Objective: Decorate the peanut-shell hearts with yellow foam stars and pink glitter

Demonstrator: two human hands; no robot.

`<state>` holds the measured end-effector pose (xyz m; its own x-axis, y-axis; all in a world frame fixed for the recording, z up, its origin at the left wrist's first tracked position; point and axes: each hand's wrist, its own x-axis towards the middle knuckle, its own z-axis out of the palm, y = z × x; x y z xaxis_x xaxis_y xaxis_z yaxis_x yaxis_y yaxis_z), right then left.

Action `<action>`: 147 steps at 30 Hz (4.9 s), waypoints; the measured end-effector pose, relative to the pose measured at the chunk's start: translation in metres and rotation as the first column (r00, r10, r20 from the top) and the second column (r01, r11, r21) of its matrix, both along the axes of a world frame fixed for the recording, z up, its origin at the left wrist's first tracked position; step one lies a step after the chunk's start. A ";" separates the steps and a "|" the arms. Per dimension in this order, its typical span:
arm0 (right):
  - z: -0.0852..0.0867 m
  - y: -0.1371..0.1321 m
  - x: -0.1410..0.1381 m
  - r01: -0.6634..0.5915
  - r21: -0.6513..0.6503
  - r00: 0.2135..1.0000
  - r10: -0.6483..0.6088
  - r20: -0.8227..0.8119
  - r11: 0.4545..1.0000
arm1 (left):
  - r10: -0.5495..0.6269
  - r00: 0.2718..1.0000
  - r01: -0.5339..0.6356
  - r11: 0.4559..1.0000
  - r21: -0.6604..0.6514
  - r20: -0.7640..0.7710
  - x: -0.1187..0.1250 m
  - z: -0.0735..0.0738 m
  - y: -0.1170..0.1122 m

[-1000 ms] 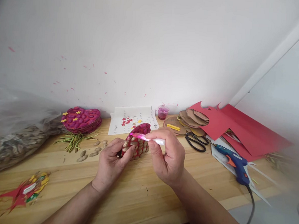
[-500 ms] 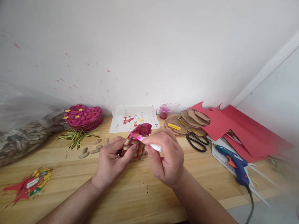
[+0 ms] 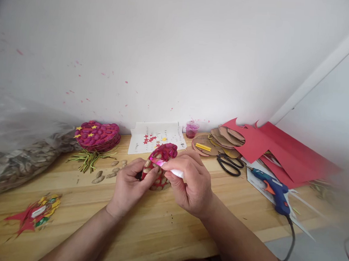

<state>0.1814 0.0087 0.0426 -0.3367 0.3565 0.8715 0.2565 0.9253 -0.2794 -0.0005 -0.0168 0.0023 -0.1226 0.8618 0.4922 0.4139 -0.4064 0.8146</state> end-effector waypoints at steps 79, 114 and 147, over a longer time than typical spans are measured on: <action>-0.001 0.009 0.005 0.060 -0.092 0.998 -0.057 0.041 0.994 | -0.003 0.552 0.491 0.810 -0.322 0.834 0.003 -0.012 0.003; -0.002 0.013 0.006 0.141 -0.104 0.990 -0.139 0.030 0.985 | 0.116 0.482 0.511 0.768 -0.386 0.869 0.006 -0.005 0.003; -0.003 0.011 0.004 0.183 -0.120 0.983 -0.179 0.044 0.976 | 0.118 0.500 0.497 0.772 -0.395 0.858 0.005 -0.008 0.003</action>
